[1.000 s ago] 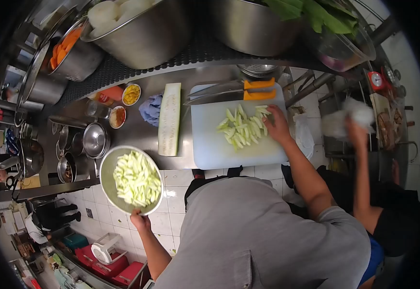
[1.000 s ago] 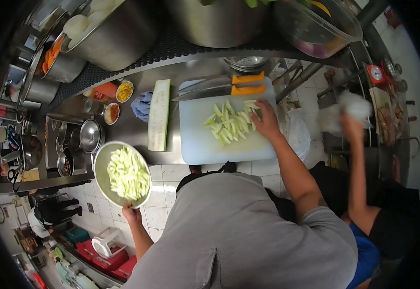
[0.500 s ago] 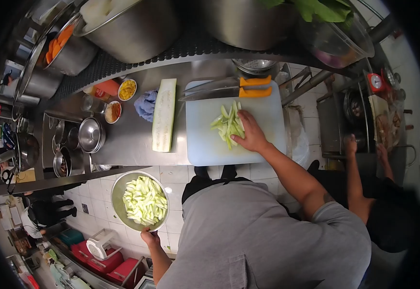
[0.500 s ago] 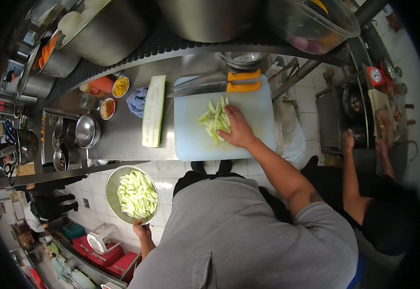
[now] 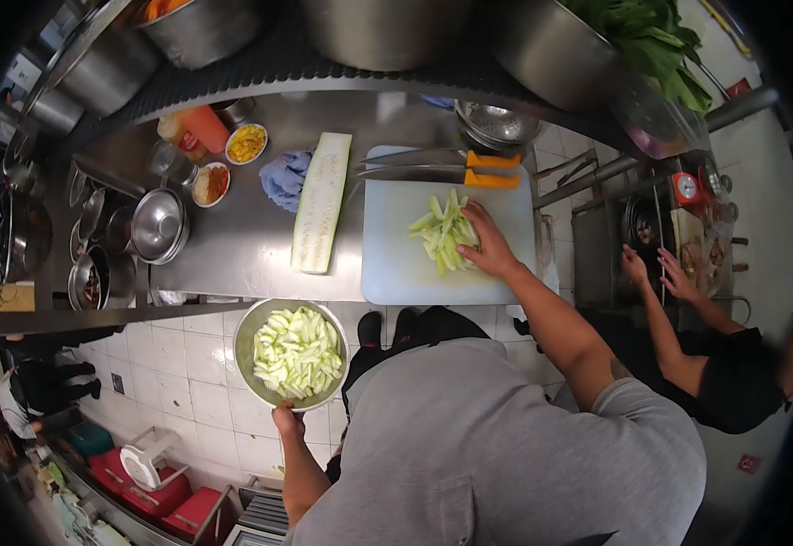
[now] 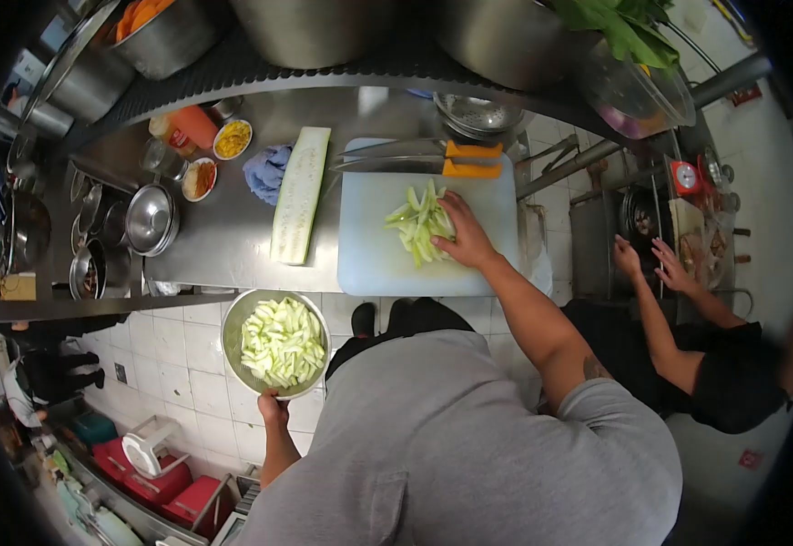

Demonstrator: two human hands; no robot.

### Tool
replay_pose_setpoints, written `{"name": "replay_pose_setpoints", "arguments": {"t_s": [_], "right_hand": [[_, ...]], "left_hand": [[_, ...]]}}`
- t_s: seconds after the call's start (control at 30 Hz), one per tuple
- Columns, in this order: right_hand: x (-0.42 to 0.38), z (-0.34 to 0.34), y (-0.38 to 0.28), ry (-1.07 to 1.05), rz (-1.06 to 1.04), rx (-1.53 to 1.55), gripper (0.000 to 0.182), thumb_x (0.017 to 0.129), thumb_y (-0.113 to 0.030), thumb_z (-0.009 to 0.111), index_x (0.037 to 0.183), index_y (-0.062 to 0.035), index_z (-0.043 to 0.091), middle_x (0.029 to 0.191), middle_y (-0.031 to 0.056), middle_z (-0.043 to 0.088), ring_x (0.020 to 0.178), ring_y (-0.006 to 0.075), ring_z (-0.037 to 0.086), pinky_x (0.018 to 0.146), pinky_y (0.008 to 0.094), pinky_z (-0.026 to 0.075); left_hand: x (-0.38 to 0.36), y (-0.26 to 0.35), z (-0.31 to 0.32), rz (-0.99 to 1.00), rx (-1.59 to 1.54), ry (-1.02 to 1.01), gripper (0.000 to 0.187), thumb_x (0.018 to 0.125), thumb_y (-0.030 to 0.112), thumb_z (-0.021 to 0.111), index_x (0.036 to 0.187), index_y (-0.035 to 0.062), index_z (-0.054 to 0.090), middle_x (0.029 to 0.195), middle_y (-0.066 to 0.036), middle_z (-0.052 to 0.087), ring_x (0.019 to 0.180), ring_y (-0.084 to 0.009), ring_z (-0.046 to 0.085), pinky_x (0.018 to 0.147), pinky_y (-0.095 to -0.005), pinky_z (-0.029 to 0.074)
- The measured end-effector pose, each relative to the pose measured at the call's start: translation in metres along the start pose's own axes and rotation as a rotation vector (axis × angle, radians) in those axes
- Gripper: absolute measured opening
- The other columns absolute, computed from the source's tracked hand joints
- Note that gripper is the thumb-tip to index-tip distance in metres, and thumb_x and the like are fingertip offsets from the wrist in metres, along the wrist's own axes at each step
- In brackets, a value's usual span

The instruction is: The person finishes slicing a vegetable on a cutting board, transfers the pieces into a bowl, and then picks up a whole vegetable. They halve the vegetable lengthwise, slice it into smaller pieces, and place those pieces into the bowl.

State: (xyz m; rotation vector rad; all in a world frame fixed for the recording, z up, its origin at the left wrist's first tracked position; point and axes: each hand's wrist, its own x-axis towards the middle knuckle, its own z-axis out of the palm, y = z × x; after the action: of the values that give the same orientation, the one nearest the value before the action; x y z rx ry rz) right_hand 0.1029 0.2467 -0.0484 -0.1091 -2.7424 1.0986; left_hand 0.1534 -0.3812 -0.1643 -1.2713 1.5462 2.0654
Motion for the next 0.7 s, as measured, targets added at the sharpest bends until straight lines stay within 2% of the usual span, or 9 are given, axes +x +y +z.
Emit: {"name": "replay_pose_setpoints", "arguments": {"t_s": [0.17, 0.2, 0.33, 0.43, 0.53, 0.57, 0.7], "right_hand": [[0.001, -0.01, -0.001, -0.06, -0.029, -0.018, 0.081, 0.079, -0.029, 0.077, 0.146, -0.0052, 0.04, 0.155, 0.0267, 0.029, 0.145, 0.0443, 0.027, 0.119, 0.0469, 0.026], [0.005, -0.016, -0.003, -0.095, -0.036, -0.016, 0.083, 0.077, -0.031, 0.078, 0.147, -0.0053, 0.04, 0.155, 0.0269, 0.029, 0.145, 0.0443, 0.027, 0.119, 0.0471, 0.027], [0.023, -0.03, -0.007, -0.207, -0.109, -0.024, 0.091, 0.074, -0.038, 0.081, 0.148, -0.0066, 0.039, 0.156, 0.0274, 0.027, 0.145, 0.0451, 0.027, 0.118, 0.0482, 0.028], [0.035, -0.034, -0.003, -0.288, -0.146, -0.029, 0.093, 0.073, -0.035, 0.082, 0.15, -0.0089, 0.038, 0.159, 0.023, 0.023, 0.147, 0.0431, 0.023, 0.12, 0.0473, 0.026], [0.038, -0.031, -0.004, -0.333, -0.203, -0.131, 0.091, 0.075, -0.038, 0.082, 0.15, -0.0107, 0.038, 0.16, 0.0211, 0.023, 0.149, 0.0415, 0.019, 0.121, 0.0481, 0.023], [0.045, -0.03, -0.02, -0.353, -0.194, -0.132, 0.091, 0.075, -0.038, 0.082, 0.15, -0.0107, 0.038, 0.16, 0.0211, 0.023, 0.149, 0.0415, 0.019, 0.121, 0.0481, 0.023], [0.058, -0.026, -0.009, -0.392, -0.318, -0.132, 0.089, 0.076, -0.04, 0.08, 0.15, -0.0116, 0.039, 0.16, 0.0199, 0.024, 0.15, 0.04, 0.017, 0.122, 0.0478, 0.019]], "left_hand": [[0.004, -0.025, 0.014, -0.043, 0.072, -0.006, 0.036, 0.076, 0.0, 0.053, 0.112, -0.0045, 0.054, 0.098, -0.014, 0.063, 0.074, -0.0281, 0.067, 0.059, -0.0427, 0.062], [0.002, -0.028, 0.016, -0.072, 0.112, -0.016, 0.033, 0.076, -0.001, 0.054, 0.109, -0.0051, 0.054, 0.094, -0.014, 0.063, 0.071, -0.0275, 0.067, 0.056, -0.0394, 0.061], [-0.019, -0.04, 0.036, -0.06, 0.092, 0.029, 0.031, 0.077, -0.001, 0.053, 0.107, -0.006, 0.055, 0.092, -0.014, 0.063, 0.068, -0.0262, 0.066, 0.052, -0.0374, 0.06], [-0.04, -0.051, 0.052, -0.053, 0.075, 0.059, 0.029, 0.077, -0.001, 0.052, 0.105, -0.0062, 0.056, 0.09, -0.014, 0.062, 0.066, -0.0254, 0.066, 0.051, -0.0369, 0.059], [-0.055, -0.065, 0.063, -0.029, 0.102, 0.032, 0.027, 0.077, 0.0, 0.053, 0.102, -0.0071, 0.056, 0.086, -0.013, 0.062, 0.062, -0.0253, 0.064, 0.051, -0.0376, 0.058], [-0.061, -0.053, 0.06, -0.046, 0.131, 0.012, 0.026, 0.077, 0.0, 0.053, 0.101, -0.0074, 0.056, 0.085, -0.013, 0.062, 0.061, -0.0254, 0.064, 0.051, -0.0381, 0.058], [-0.073, -0.072, 0.087, 0.0, 0.173, -0.003, 0.029, 0.075, 0.0, 0.055, 0.102, -0.0084, 0.054, 0.083, -0.014, 0.062, 0.06, -0.024, 0.063, 0.05, -0.0386, 0.058]]}}
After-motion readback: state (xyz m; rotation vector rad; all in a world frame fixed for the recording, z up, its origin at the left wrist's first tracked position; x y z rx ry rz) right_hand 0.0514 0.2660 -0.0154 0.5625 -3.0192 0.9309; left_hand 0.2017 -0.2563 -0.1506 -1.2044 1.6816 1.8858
